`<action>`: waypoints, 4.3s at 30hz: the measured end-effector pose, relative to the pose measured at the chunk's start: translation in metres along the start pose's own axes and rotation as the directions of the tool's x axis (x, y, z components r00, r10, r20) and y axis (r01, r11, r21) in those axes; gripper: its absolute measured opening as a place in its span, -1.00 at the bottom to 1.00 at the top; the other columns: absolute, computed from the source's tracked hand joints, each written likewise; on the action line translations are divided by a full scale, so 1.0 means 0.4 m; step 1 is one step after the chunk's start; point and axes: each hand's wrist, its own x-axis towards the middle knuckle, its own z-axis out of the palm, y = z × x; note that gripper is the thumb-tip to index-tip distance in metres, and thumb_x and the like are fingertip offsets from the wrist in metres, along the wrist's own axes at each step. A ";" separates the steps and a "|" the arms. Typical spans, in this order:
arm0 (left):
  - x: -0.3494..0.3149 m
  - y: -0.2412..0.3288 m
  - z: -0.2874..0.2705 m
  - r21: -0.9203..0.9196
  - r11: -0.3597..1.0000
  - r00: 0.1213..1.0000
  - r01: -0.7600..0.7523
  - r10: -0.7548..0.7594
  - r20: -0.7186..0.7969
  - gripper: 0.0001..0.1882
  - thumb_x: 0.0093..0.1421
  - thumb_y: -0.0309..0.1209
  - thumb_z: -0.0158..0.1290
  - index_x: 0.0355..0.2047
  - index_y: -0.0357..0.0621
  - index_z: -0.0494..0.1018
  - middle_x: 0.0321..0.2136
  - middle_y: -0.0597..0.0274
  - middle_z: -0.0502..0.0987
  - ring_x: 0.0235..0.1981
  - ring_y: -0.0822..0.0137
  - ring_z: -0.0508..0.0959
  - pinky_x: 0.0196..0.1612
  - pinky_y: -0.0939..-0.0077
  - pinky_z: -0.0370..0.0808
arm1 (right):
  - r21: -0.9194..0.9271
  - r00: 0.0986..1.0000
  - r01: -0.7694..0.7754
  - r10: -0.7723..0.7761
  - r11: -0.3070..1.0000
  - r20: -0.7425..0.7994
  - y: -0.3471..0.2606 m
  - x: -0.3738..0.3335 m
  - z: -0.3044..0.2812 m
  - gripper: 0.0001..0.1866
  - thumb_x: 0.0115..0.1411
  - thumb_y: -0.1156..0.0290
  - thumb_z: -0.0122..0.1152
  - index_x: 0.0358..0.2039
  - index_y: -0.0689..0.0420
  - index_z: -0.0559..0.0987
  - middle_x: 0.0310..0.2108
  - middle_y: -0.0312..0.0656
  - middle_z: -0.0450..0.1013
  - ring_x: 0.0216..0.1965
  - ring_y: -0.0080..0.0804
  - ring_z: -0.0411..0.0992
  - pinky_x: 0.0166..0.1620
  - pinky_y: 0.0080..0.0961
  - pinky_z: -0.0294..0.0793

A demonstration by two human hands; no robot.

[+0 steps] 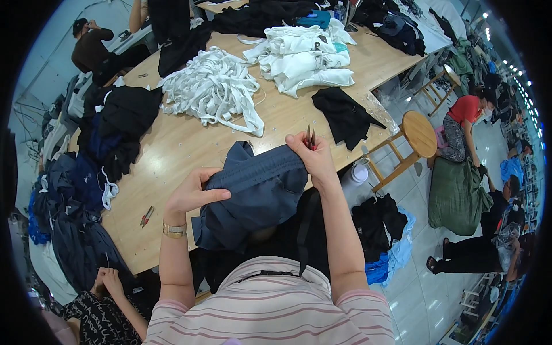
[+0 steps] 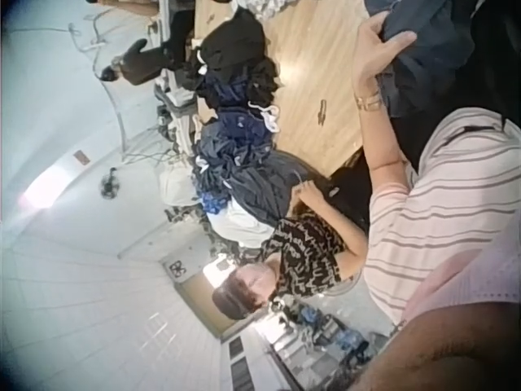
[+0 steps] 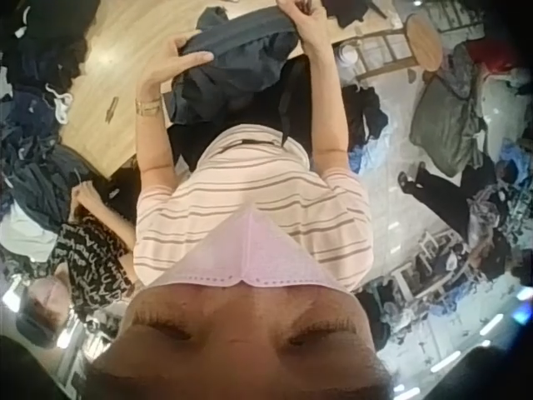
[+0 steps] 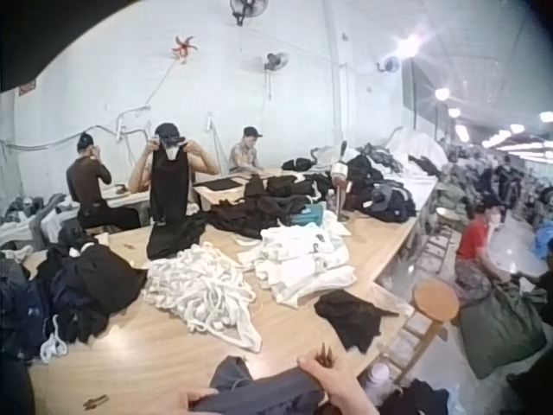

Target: Trimming loose threads from a grey garment using a pair of snips.

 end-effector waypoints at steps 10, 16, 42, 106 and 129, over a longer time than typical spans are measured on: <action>0.019 -0.071 0.033 -0.399 0.912 0.970 -0.098 -0.002 -0.243 -0.54 0.06 -0.53 0.07 0.00 -0.38 0.29 -0.21 0.27 0.46 -0.22 0.55 0.42 -0.12 0.67 0.36 | -0.024 0.999 0.012 -0.011 1.000 0.044 0.011 -0.019 0.060 -0.75 0.08 0.29 0.27 -0.60 0.14 0.48 -0.66 -0.54 0.25 -0.61 -0.81 0.10 -0.55 -0.77 0.05; 0.029 -0.091 0.068 -0.537 0.841 0.877 -0.063 -0.210 -0.432 -0.43 0.10 -0.43 0.06 0.08 -0.42 0.17 -0.16 0.16 0.43 -0.16 0.46 0.42 -0.07 0.61 0.34 | -0.034 0.998 0.035 -0.033 0.999 0.045 0.006 -0.030 0.073 -0.83 0.11 0.38 0.23 -0.57 0.10 0.47 -0.62 -0.53 0.29 -0.57 -0.82 0.18 -0.51 -0.80 0.09; 0.013 -0.054 0.100 -0.256 0.919 0.910 -0.300 0.195 -0.366 -0.83 0.17 -0.47 0.03 -0.23 -0.25 0.46 -0.36 0.38 0.50 -0.33 0.57 0.44 -0.23 0.67 0.39 | -0.360 0.893 0.451 -0.408 0.817 0.191 0.013 -0.110 0.135 -0.87 0.06 0.58 0.16 -0.34 0.18 0.54 -0.44 -0.26 0.43 -0.59 -0.62 0.31 -0.52 -0.71 0.26; -0.003 0.006 0.091 0.266 0.939 0.926 -0.216 0.284 -0.249 -0.82 0.11 -0.46 0.07 -0.30 -0.32 0.43 -0.45 0.08 0.47 -0.45 0.24 0.43 -0.31 0.48 0.36 | -0.539 0.506 0.843 -0.355 0.008 0.786 -0.079 -0.112 0.088 -0.55 -0.36 0.52 0.29 -0.34 0.11 0.42 -0.47 -0.29 0.38 -0.62 -0.41 0.39 -0.55 -0.56 0.34; 0.002 -0.013 0.083 0.142 0.967 0.945 -0.212 0.239 -0.222 -0.79 0.12 -0.45 0.07 -0.27 -0.34 0.45 -0.38 0.14 0.53 -0.38 0.39 0.47 -0.23 0.53 0.39 | -0.572 0.642 0.754 -0.545 0.322 0.540 -0.069 -0.081 0.060 -0.71 -0.22 0.61 0.24 -0.42 0.11 0.41 -0.53 -0.28 0.34 -0.60 -0.41 0.40 -0.56 -0.56 0.35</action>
